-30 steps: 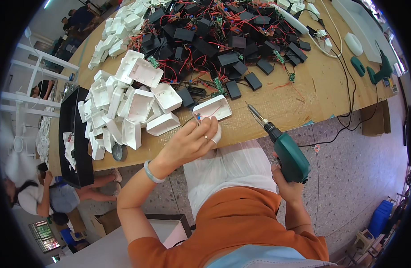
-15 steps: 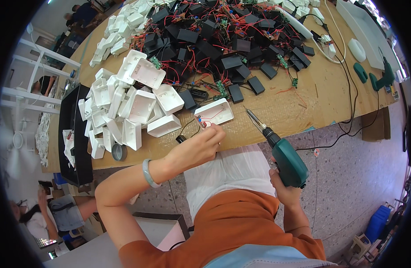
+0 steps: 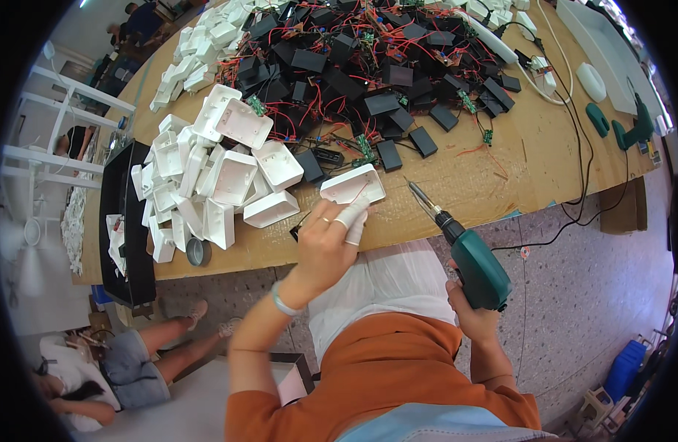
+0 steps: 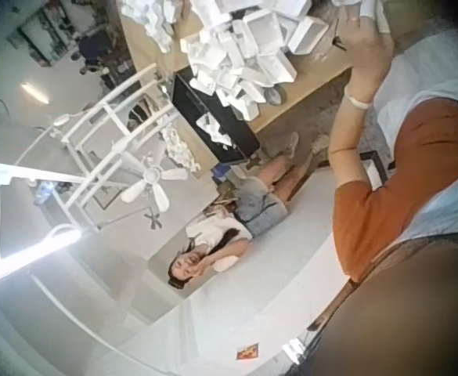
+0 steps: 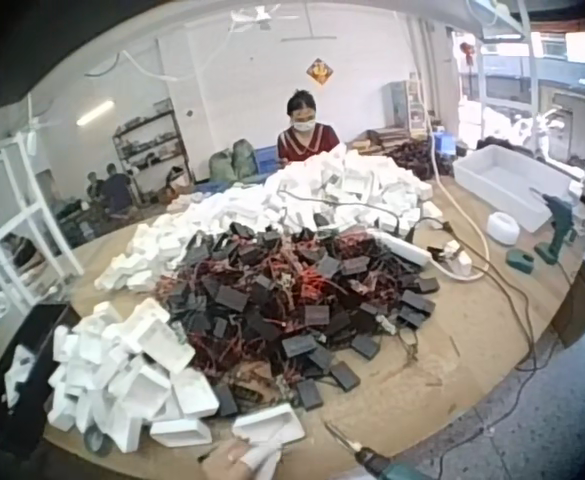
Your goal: The recorder is assembling electronic components by placing circuits into white plastic casings and using a soldering tool.
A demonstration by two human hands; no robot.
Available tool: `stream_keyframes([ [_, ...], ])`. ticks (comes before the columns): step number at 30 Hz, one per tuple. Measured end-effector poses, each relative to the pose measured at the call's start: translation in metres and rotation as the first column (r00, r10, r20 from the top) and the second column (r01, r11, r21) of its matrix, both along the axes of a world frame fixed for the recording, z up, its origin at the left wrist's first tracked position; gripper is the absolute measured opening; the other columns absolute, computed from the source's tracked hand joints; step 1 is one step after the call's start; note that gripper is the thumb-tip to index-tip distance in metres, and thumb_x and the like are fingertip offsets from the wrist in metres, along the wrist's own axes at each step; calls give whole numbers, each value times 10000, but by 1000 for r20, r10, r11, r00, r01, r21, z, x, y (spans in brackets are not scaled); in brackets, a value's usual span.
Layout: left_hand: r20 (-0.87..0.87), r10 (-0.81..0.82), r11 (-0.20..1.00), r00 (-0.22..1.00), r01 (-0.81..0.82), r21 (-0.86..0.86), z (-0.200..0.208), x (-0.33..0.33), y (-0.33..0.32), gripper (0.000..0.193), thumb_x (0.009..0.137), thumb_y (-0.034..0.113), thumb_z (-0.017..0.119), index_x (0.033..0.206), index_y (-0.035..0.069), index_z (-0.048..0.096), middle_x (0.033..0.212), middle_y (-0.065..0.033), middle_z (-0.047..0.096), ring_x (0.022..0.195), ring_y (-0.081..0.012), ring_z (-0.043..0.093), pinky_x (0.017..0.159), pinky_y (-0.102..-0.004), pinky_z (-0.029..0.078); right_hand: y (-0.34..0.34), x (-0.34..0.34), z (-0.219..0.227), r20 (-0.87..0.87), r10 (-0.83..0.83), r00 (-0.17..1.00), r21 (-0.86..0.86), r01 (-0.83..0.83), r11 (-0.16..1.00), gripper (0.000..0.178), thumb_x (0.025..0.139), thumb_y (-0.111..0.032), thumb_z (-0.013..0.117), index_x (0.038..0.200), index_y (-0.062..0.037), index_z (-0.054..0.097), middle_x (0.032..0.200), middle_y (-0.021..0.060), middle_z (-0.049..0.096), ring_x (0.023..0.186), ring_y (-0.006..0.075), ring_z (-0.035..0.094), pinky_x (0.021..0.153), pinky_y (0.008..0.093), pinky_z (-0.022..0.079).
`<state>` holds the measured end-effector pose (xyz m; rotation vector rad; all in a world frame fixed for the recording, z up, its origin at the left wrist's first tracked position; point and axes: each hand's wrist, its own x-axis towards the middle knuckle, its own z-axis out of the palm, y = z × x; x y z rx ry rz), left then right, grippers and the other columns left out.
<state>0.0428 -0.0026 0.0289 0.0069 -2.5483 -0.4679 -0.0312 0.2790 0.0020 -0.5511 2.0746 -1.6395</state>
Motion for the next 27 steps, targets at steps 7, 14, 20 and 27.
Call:
stream_keyframes([
  [7, -123, 353, 877, 928, -282, 388, -9, -11, 19, 195, 817, 9, 751, 1011, 9, 733, 843, -130, 686, 768, -313, 619, 688, -389, 507, -3, 1, 1, 22, 54, 998, 58, -55, 997, 348, 896, 19, 667, 1240, -34, 653, 793, -43, 562, 627, 31, 490, 567, 206, 399],
  [14, -167, 451, 892, 877, -436, 122, -15, -24, 18, 159, 763, 66, 781, 920, 46, 762, 1059, -81, 689, 952, -301, 567, 822, -396, 455, -32, 2, 10, -136, 33, 990, 18, -31, 999, 148, 833, -22, 736, 958, -16, 656, 638, 31, 563, 545, 73, 520, 537, 249, 440],
  [20, -188, 512, 853, 838, -522, -6, -19, -38, 17, 124, 768, 104, 757, 879, 49, 759, 1187, -46, 667, 1137, -308, 533, 940, -451, 366, -44, 1, 0, -138, 50, 989, 39, -45, 998, 166, 832, -24, 725, 986, -25, 662, 653, 65, 575, 531, 121, 557, 554, 262, 465],
  [27, -151, 549, 831, 822, -557, -10, -38, -41, 15, 152, 763, 103, 770, 902, 45, 749, 1159, -10, 686, 1075, -267, 581, 940, -418, 342, -57, -5, 11, -117, 86, 989, 72, -78, 994, 176, 844, -1, 711, 1013, -17, 664, 633, 54, 559, 539, 77, 538, 548, 245, 451],
])
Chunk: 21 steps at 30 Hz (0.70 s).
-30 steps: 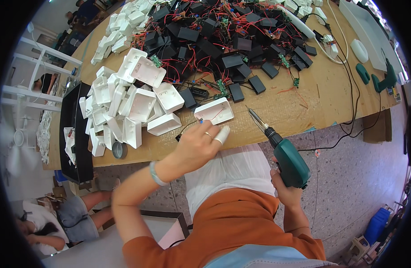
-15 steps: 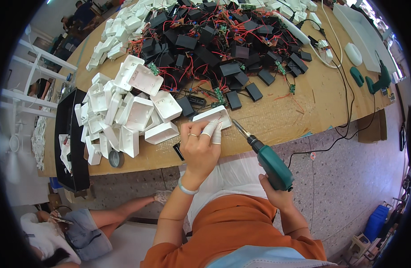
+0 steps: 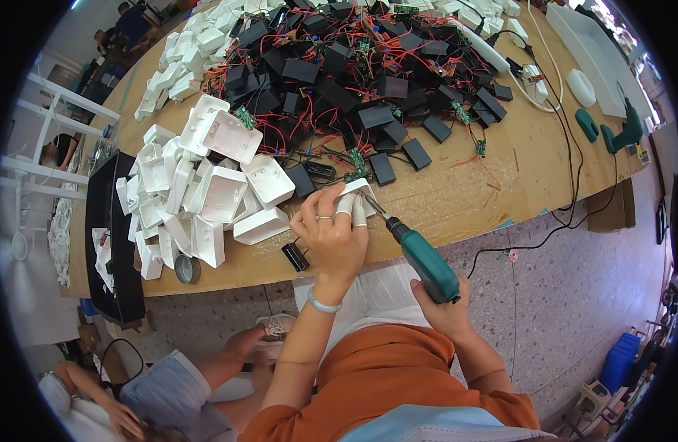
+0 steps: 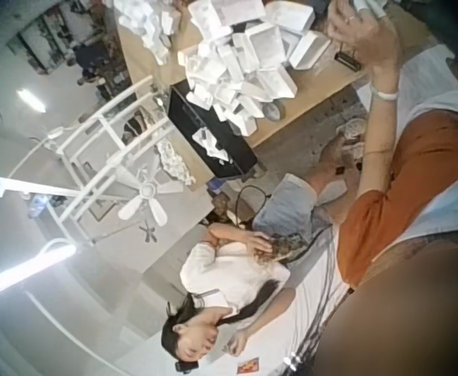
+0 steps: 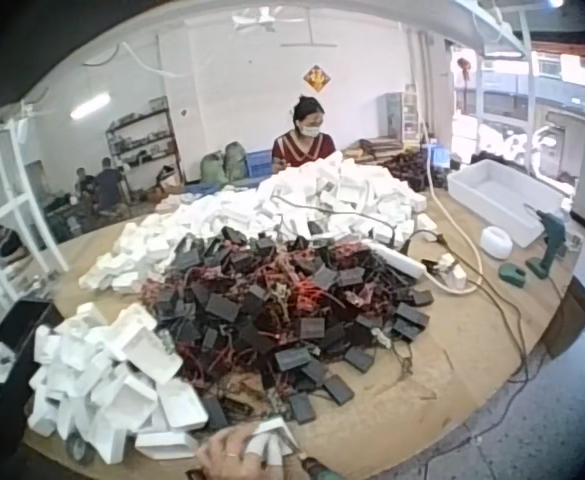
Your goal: The recorder is assembling electronic components by placing circuits into white plastic casings and using a soldering tool.
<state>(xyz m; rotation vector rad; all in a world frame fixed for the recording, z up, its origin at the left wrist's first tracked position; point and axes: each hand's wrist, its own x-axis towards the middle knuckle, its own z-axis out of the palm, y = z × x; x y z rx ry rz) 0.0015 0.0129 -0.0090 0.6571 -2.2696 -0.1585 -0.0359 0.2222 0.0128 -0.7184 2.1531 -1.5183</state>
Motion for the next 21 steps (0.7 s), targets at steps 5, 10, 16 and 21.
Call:
stream_keyframes([
  [5, -6, -7, 1000, 1000, 7, 12, -1, 1, -2, 177, 770, 104, 764, 937, 49, 744, 1158, -10, 685, 1069, -265, 582, 936, -414, 342, -3, 1, -5, -25, -7, 1000, -21, 7, 1000, 200, 842, 0, 713, 1036, -14, 664, 627, 50, 547, 550, 60, 528, 545, 238, 444],
  [10, 6, -9, 1000, 1000, 9, -4, 0, 1, -2, 185, 769, 99, 758, 947, 52, 741, 1162, -10, 680, 1072, -263, 580, 932, -413, 341, -6, 1, -11, -32, -17, 999, -37, 15, 999, 223, 840, 8, 711, 1057, -13, 667, 627, 40, 537, 564, 37, 494, 545, 228, 434],
  [16, -4, -7, 1000, 1000, 7, -7, -2, 0, -1, 179, 768, 107, 760, 938, 55, 740, 1159, -9, 679, 1073, -260, 580, 932, -415, 339, -6, 1, -11, -4, -28, 1000, -34, 28, 999, 241, 841, 9, 708, 1078, -6, 668, 625, 39, 528, 573, 27, 475, 548, 219, 432],
  [21, 7, -3, 1000, 1000, 3, -5, -2, 1, -2, 183, 767, 108, 761, 940, 54, 741, 1157, -9, 680, 1073, -257, 580, 934, -415, 336, -7, -1, -10, -20, -7, 1000, -29, 7, 1000, 260, 838, 8, 707, 1095, 2, 666, 630, 52, 544, 568, 35, 486, 552, 223, 441],
])
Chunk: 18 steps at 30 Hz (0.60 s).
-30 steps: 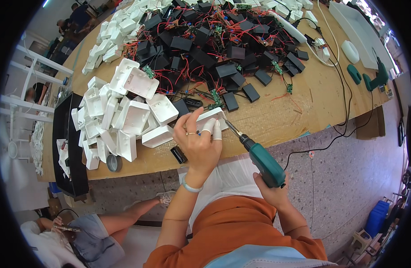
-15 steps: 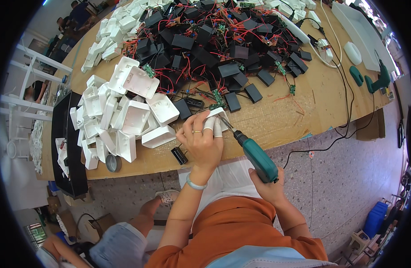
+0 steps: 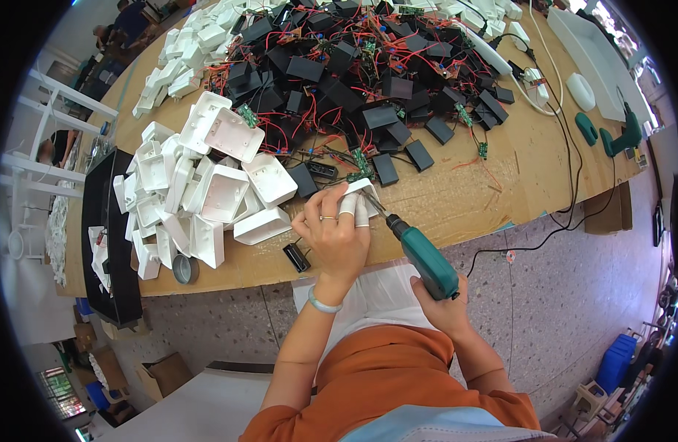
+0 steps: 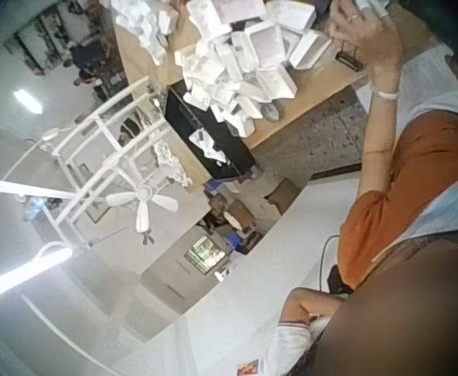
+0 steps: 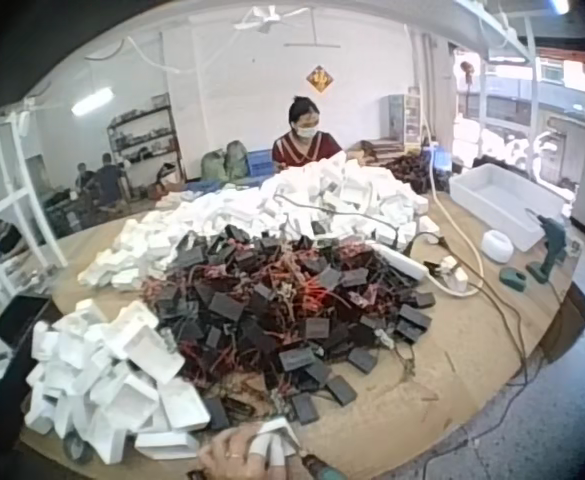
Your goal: The recorder is assembling electronic components by placing circuits into white plastic casings and using a soldering tool.
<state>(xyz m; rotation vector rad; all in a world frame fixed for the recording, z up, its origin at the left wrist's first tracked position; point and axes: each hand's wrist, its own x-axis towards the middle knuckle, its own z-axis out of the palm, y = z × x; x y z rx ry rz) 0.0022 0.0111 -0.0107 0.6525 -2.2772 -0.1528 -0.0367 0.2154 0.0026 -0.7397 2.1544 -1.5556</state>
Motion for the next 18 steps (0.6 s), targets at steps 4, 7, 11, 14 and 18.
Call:
stream_keyframes([
  [4, 7, 2, 1000, 1000, -2, -8, -1, 0, 1, 199, 767, 105, 759, 958, 52, 747, 1153, -7, 680, 1076, -252, 581, 932, -413, 335, 0, 0, -3, -10, -6, 1000, -29, 6, 1000, 242, 834, 12, 705, 1072, 4, 663, 649, 72, 571, 564, 60, 544, 562, 231, 455],
  [7, 7, 0, 1000, 1000, 0, -10, -1, 0, 1, 208, 766, 103, 757, 967, 52, 750, 1150, -6, 680, 1081, -248, 580, 932, -412, 333, -1, -2, -1, -59, 12, 998, -38, -15, 999, 213, 830, 18, 704, 1037, -3, 658, 671, 91, 592, 571, 104, 607, 578, 241, 472],
  [11, 11, 4, 1000, 1000, -4, -10, -2, 0, 1, 215, 761, 103, 757, 970, 53, 750, 1156, -3, 678, 1085, -245, 580, 933, -412, 331, -1, -3, 7, -43, 22, 999, -26, -23, 999, 207, 827, 26, 698, 1024, -13, 646, 687, 105, 595, 582, 149, 634, 590, 249, 479],
  [14, 5, 0, 1000, 1000, 0, -15, -2, 0, 1, 224, 753, 102, 756, 972, 55, 750, 1164, 1, 675, 1088, -242, 580, 934, -414, 330, 0, -5, 4, -49, 34, 998, -13, -35, 999, 216, 826, 27, 697, 1032, -11, 641, 685, 111, 586, 579, 160, 632, 587, 253, 476],
  [18, 11, -2, 1000, 1000, 2, -16, -3, 1, 1, 225, 748, 100, 755, 968, 56, 750, 1168, 2, 674, 1094, -241, 579, 933, -415, 331, 0, -5, 8, -55, 41, 998, 10, -40, 999, 219, 823, 26, 701, 1029, -6, 637, 681, 115, 575, 558, 176, 619, 579, 257, 473],
])
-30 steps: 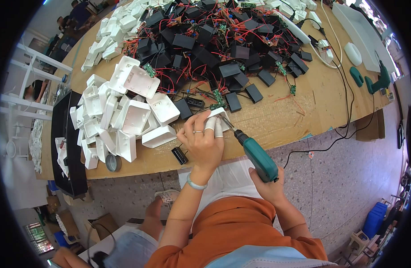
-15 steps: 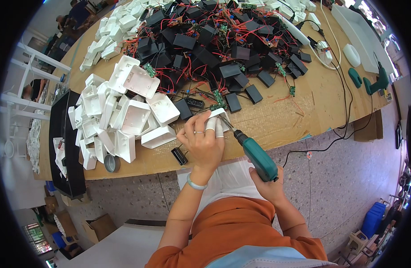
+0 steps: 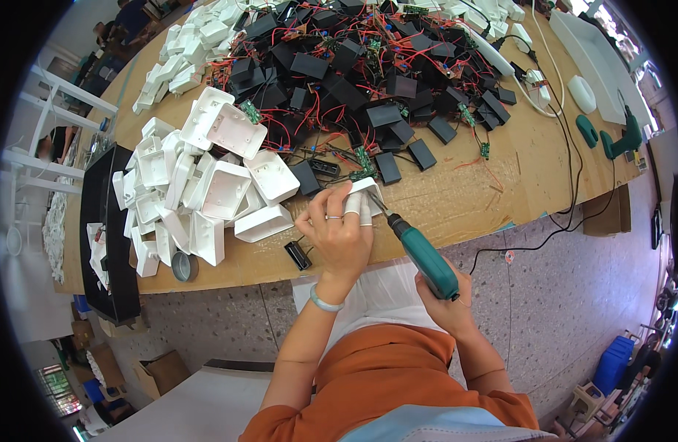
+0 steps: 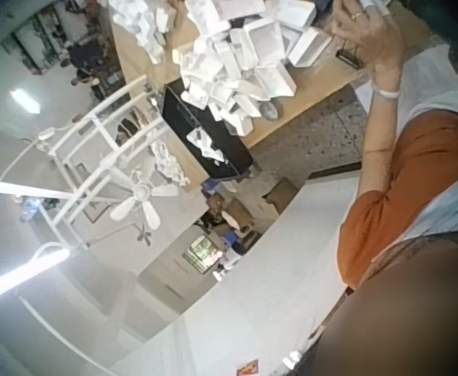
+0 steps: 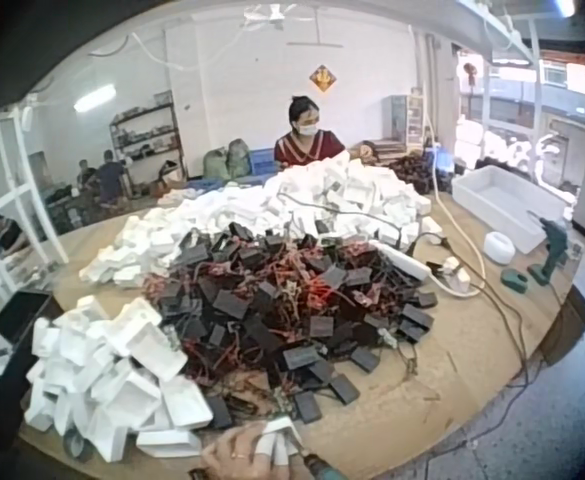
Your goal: The recorder is assembling electronic components by placing circuits into white plastic casings and using a soldering tool.
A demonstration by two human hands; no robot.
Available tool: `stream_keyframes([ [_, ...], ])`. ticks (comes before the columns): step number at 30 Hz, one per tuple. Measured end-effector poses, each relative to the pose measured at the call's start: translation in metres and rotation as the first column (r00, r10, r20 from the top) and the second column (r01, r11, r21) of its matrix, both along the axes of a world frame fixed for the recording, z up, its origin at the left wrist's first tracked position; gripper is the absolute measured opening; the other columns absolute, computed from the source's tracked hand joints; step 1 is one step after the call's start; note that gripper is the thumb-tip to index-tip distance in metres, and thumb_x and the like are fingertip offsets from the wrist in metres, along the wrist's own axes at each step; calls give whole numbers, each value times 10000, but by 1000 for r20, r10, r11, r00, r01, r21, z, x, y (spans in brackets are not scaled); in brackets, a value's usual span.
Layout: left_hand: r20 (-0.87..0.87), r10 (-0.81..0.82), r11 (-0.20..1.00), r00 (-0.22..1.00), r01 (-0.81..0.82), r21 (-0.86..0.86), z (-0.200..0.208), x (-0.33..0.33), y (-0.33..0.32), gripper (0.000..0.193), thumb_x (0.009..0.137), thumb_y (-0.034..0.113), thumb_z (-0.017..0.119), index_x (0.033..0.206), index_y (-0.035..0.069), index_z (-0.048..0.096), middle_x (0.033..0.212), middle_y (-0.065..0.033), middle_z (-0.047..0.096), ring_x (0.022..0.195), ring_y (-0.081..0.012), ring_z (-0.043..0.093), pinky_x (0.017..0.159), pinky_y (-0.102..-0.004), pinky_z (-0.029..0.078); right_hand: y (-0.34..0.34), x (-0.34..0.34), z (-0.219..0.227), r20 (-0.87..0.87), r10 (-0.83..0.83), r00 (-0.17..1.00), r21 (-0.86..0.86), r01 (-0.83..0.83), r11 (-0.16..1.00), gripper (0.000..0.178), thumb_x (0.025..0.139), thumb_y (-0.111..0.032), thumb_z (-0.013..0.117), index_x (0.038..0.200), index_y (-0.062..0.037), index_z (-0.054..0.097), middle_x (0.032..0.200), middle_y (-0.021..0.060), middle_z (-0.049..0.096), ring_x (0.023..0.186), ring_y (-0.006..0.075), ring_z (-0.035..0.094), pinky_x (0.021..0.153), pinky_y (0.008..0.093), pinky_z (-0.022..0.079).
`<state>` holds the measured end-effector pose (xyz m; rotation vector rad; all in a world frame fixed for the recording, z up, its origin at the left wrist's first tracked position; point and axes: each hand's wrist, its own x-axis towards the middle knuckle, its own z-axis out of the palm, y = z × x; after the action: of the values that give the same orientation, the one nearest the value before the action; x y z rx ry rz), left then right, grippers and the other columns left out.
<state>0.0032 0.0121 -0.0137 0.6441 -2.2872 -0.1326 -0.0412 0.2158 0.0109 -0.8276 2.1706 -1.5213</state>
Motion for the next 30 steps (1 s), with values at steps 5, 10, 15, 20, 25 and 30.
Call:
stream_keyframes([
  [5, 2, -3, 1000, 1000, 3, 2, 0, 0, 0, 213, 753, 102, 756, 960, 53, 748, 1163, 2, 676, 1094, -239, 581, 931, -414, 332, 2, 1, 4, -60, -26, 998, -33, 24, 999, 224, 814, 24, 715, 1025, 5, 641, 676, 90, 590, 552, 129, 592, 574, 252, 474],
  [10, -6, 0, 1000, 1000, 0, -13, -1, -1, 0, 198, 766, 106, 756, 956, 52, 748, 1163, -3, 678, 1095, -239, 582, 930, -412, 332, 20, 6, 5, -14, -71, 997, 53, 72, 996, 214, 811, 10, 736, 1010, 2, 659, 660, 37, 592, 559, 58, 551, 552, 237, 456],
  [15, 2, 1, 1000, 1000, -1, -19, 0, -1, 0, 190, 768, 106, 753, 950, 52, 746, 1160, -7, 677, 1098, -240, 581, 934, -413, 328, 41, 10, -9, 118, -92, 989, 5, 92, 996, 290, 880, 19, 681, 1167, -24, 679, 719, -45, 561, 586, 37, 495, 545, 216, 400],
  [20, 16, 6, 1000, 1000, -5, -23, 1, 1, 1, 185, 771, 108, 751, 946, 50, 745, 1156, -9, 677, 1101, -242, 578, 940, -415, 324, 46, 16, -13, 180, -147, 973, 17, 147, 989, 341, 886, 33, 663, 1223, -25, 656, 705, -53, 532, 568, 27, 469, 525, 203, 368],
  [25, 20, 9, 999, 1000, -8, -33, 0, 1, 3, 179, 778, 115, 751, 945, 50, 742, 1155, -10, 675, 1103, -244, 576, 948, -418, 321, 50, 17, -17, 191, -169, 967, 31, 166, 986, 360, 887, 36, 659, 1242, -26, 647, 708, -55, 534, 568, 28, 476, 525, 203, 376],
  [30, 7, -27, 999, 1000, 27, 21, 3, -6, 4, 172, 792, 112, 746, 948, 41, 733, 1169, -27, 666, 1104, -261, 575, 971, -436, 328, 53, 8, -12, 122, -167, 978, -29, 171, 985, 372, 887, 61, 643, 1250, -21, 638, 755, -39, 559, 582, 31, 484, 530, 204, 383],
])
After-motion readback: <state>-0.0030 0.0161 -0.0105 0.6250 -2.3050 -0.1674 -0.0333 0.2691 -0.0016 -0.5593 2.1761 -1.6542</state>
